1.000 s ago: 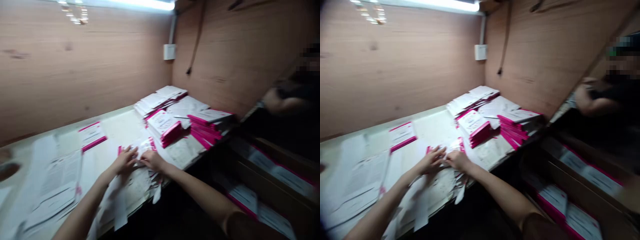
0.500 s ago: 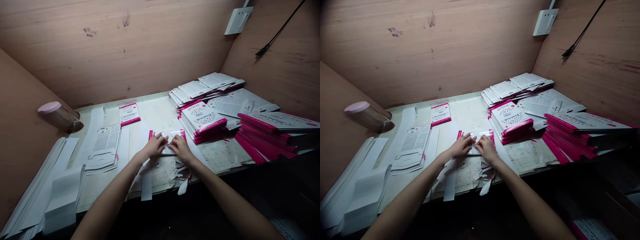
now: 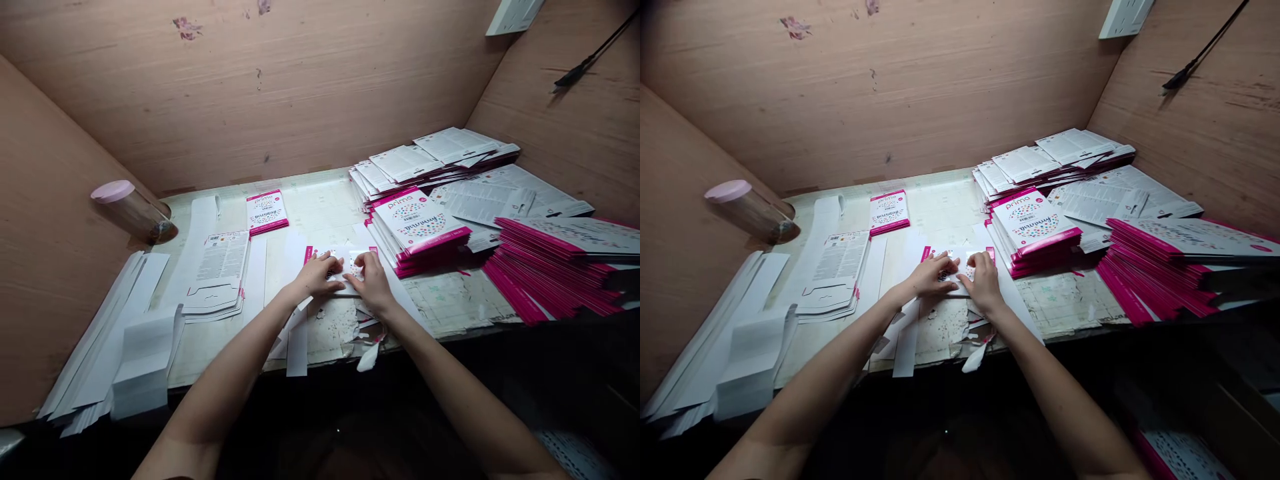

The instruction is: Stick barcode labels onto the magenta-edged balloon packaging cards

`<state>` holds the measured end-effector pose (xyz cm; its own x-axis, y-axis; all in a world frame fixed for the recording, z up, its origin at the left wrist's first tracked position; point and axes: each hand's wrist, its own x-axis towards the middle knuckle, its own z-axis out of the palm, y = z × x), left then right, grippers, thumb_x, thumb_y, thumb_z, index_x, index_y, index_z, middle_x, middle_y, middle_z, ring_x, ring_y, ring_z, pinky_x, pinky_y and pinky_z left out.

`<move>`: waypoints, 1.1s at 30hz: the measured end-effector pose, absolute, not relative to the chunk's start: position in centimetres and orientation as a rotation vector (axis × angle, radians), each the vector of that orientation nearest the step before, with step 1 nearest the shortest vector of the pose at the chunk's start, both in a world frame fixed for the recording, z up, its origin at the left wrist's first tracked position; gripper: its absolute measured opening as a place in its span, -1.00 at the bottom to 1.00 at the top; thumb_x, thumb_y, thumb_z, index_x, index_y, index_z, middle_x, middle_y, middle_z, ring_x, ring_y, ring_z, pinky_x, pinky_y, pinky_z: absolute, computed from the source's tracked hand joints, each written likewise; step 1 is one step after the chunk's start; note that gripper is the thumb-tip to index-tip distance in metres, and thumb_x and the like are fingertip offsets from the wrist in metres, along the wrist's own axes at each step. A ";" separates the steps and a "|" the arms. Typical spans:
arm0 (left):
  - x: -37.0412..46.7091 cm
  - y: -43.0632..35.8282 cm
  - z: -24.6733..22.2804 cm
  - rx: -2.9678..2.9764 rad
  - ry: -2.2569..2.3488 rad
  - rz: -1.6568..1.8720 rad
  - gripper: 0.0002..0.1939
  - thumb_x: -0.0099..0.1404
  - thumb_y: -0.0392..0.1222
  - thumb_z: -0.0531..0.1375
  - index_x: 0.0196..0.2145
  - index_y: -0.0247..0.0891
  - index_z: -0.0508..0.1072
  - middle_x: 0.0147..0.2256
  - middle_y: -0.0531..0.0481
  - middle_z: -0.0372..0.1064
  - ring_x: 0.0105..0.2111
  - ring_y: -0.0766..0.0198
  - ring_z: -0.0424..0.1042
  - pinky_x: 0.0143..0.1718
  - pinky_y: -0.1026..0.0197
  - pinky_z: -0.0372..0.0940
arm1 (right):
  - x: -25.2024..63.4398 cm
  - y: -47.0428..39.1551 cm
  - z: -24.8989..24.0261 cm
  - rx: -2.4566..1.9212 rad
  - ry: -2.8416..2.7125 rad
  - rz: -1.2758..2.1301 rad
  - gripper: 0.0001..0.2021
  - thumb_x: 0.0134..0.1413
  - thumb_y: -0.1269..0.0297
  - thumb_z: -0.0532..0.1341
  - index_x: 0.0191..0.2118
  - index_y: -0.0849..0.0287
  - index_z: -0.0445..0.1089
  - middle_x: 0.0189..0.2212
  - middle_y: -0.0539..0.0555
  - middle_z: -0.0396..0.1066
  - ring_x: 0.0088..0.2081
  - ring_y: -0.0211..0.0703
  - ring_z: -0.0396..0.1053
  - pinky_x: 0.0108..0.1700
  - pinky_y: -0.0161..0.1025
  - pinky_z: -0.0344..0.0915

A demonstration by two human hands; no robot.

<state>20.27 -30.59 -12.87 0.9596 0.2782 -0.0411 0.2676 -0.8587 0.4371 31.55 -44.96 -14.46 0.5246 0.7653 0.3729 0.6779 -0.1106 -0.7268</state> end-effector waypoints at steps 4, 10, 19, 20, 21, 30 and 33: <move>20.7 -30.4 -12.9 2.665 0.389 -0.008 -0.69 0.15 -0.08 0.30 -0.15 -0.15 0.40 -0.03 -0.06 0.42 0.20 -0.08 0.20 0.22 -0.16 0.02 | 29.4 -45.4 -12.0 -1.452 -1.603 0.169 -0.74 0.08 0.25 0.29 -0.07 0.07 0.42 -0.21 0.09 0.32 -0.11 -0.05 0.24 -0.01 -0.08 0.22; 20.3 -30.6 -12.6 2.618 0.431 0.041 -0.80 0.22 -0.15 0.22 -0.19 -0.18 0.38 -0.02 -0.05 0.45 0.11 0.04 0.34 0.19 -0.08 0.09 | 24.9 -46.3 -12.8 -1.253 -1.704 -0.274 -0.86 0.20 0.43 0.16 -0.28 0.08 0.46 -0.32 0.06 0.40 -0.18 -0.11 0.24 -0.06 -0.07 0.19; 19.9 -30.7 -12.4 2.569 0.432 0.067 -0.65 0.08 -0.10 0.34 -0.20 -0.17 0.35 -0.06 -0.04 0.49 0.06 0.00 0.40 0.25 -0.22 -0.04 | 25.5 -48.4 -12.6 -1.317 -1.610 -0.053 -0.92 0.20 0.38 0.13 -0.28 0.10 0.34 -0.32 0.03 0.40 -0.20 -0.14 0.28 -0.09 -0.13 0.22; 20.0 -30.7 -12.4 2.573 0.431 0.066 -0.66 0.09 -0.11 0.32 -0.19 -0.17 0.34 -0.06 -0.05 0.49 0.05 0.00 0.40 0.25 -0.21 -0.04 | 27.1 -47.9 -12.3 -1.436 -1.495 0.069 -0.93 0.21 0.33 0.12 -0.30 0.11 0.32 -0.33 0.04 0.38 -0.21 -0.14 0.28 -0.10 -0.14 0.23; 20.0 -30.7 -12.5 2.577 0.431 0.067 -0.67 0.10 -0.12 0.31 -0.19 -0.17 0.34 -0.06 -0.05 0.49 0.07 -0.01 0.39 0.25 -0.21 -0.05 | 28.9 -47.3 -12.2 -1.567 -1.393 0.173 -0.91 0.21 0.29 0.12 -0.33 0.12 0.30 -0.34 0.05 0.37 -0.22 -0.14 0.28 -0.14 -0.16 0.23; 20.0 -30.8 -12.4 2.583 0.442 0.070 -0.53 0.05 -0.21 0.29 -0.07 -0.16 0.27 -0.08 -0.05 0.51 -0.02 0.00 0.46 0.24 -0.18 -0.03 | 34.5 -42.5 -15.4 -2.089 -1.284 0.321 -0.85 0.09 0.23 0.20 -0.45 0.13 0.30 -0.37 0.04 0.40 -0.17 -0.03 0.24 -0.22 -0.17 0.06; 20.0 -30.7 -12.6 2.567 0.442 0.058 -0.34 0.05 -0.14 0.33 0.08 -0.19 0.19 -0.01 -0.10 0.49 0.06 -0.03 0.40 0.26 -0.17 -0.06 | 33.6 -42.7 -16.0 -2.150 -1.263 0.292 -0.84 0.11 0.21 0.21 -0.43 0.13 0.29 -0.32 0.06 0.40 -0.11 0.01 0.22 -0.18 -0.14 0.04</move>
<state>19.97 -30.68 -12.60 0.9455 0.3223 -0.0457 0.2994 -0.8061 0.5104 33.60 -42.72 -15.96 0.5181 0.8473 0.1170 0.7103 -0.3500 -0.6107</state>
